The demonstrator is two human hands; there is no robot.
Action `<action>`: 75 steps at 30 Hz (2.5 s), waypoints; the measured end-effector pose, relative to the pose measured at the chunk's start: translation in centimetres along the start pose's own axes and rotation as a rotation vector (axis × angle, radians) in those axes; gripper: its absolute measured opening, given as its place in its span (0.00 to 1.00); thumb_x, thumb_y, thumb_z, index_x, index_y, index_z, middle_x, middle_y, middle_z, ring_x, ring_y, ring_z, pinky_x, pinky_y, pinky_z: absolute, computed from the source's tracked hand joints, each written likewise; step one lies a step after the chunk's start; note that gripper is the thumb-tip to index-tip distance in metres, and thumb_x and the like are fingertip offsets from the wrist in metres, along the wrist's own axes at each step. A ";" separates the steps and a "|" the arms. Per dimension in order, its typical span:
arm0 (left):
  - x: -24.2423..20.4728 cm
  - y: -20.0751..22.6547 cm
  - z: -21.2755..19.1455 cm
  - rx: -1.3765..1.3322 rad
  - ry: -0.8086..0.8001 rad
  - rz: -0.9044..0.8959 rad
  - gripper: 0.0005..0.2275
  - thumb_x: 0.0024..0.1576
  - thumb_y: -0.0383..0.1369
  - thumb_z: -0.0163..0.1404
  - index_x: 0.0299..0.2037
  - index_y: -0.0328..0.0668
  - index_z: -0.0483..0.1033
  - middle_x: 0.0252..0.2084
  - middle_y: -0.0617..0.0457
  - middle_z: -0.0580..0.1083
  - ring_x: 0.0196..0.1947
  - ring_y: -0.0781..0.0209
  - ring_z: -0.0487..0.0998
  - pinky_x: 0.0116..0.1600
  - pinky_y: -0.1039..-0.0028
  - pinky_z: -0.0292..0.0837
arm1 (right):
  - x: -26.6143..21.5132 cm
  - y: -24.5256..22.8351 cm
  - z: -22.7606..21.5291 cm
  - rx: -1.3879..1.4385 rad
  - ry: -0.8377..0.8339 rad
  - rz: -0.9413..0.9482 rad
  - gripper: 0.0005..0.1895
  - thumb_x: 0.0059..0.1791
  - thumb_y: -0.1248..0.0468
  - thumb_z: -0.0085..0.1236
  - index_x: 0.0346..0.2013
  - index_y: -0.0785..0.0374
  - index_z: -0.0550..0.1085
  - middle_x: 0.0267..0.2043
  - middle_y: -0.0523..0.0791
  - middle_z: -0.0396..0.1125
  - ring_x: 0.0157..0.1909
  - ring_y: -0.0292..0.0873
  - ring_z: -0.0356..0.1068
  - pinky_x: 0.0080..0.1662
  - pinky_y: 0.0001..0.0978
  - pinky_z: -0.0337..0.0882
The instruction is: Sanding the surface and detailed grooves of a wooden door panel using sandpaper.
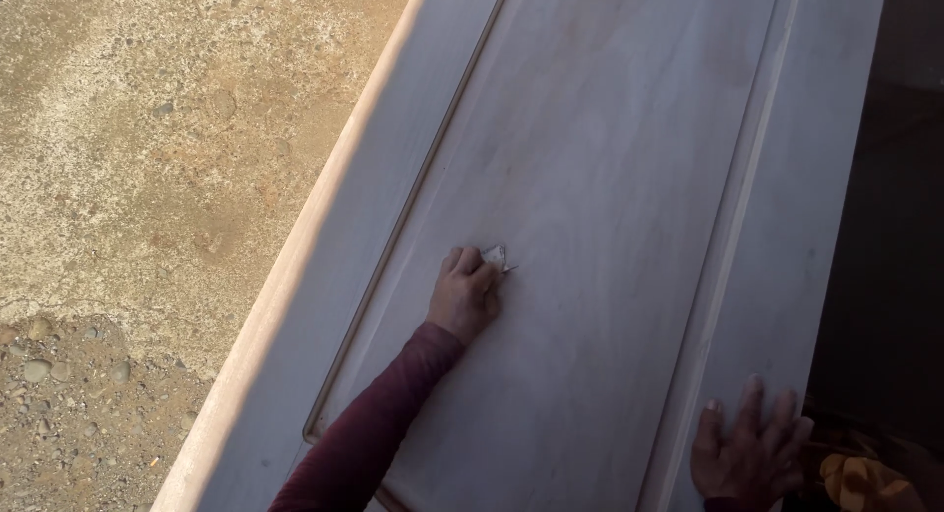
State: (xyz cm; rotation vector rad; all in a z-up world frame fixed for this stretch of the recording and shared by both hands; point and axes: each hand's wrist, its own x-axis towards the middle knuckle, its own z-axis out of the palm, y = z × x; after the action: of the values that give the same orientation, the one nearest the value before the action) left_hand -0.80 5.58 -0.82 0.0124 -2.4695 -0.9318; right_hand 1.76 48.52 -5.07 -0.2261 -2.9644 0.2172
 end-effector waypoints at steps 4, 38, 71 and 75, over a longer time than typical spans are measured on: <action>5.5 -1.5 2.9 -0.003 0.025 0.005 0.04 0.56 0.24 0.54 0.29 0.35 0.76 0.36 0.47 0.68 0.40 0.49 0.69 0.48 0.63 0.70 | -0.1 -1.2 -1.1 0.034 -0.069 0.060 0.40 0.52 0.36 0.39 0.76 0.45 0.57 0.82 0.50 0.39 0.79 0.67 0.33 0.65 0.80 0.38; 4.4 8.4 12.0 -0.037 -0.027 0.072 0.02 0.49 0.22 0.53 0.31 0.35 0.75 0.38 0.46 0.68 0.43 0.47 0.69 0.50 0.61 0.68 | 0.4 -2.6 -2.9 0.031 -0.146 0.053 0.41 0.51 0.37 0.37 0.76 0.46 0.52 0.82 0.50 0.32 0.80 0.62 0.27 0.66 0.73 0.38; -23.9 24.8 -10.9 -0.047 -0.306 0.329 0.13 0.46 0.26 0.56 0.43 0.36 0.78 0.44 0.48 0.70 0.51 0.48 0.70 0.60 0.56 0.65 | -20.9 -1.3 -6.7 0.110 -0.058 -0.139 0.39 0.55 0.38 0.34 0.77 0.54 0.54 0.82 0.56 0.37 0.81 0.68 0.32 0.70 0.78 0.30; -22.3 21.1 -17.0 -0.034 -0.130 0.241 0.15 0.49 0.21 0.52 0.48 0.37 0.77 0.47 0.49 0.72 0.52 0.49 0.73 0.61 0.56 0.69 | -25.2 -1.7 -6.9 0.093 -0.028 -0.165 0.37 0.55 0.40 0.35 0.75 0.52 0.57 0.81 0.56 0.40 0.80 0.67 0.35 0.71 0.74 0.31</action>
State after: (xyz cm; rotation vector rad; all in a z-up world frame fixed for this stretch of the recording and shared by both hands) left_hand 29.82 15.23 13.29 -0.3599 -2.5013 -0.8930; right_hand 27.25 43.75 -1.80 0.0334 -2.9713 0.3381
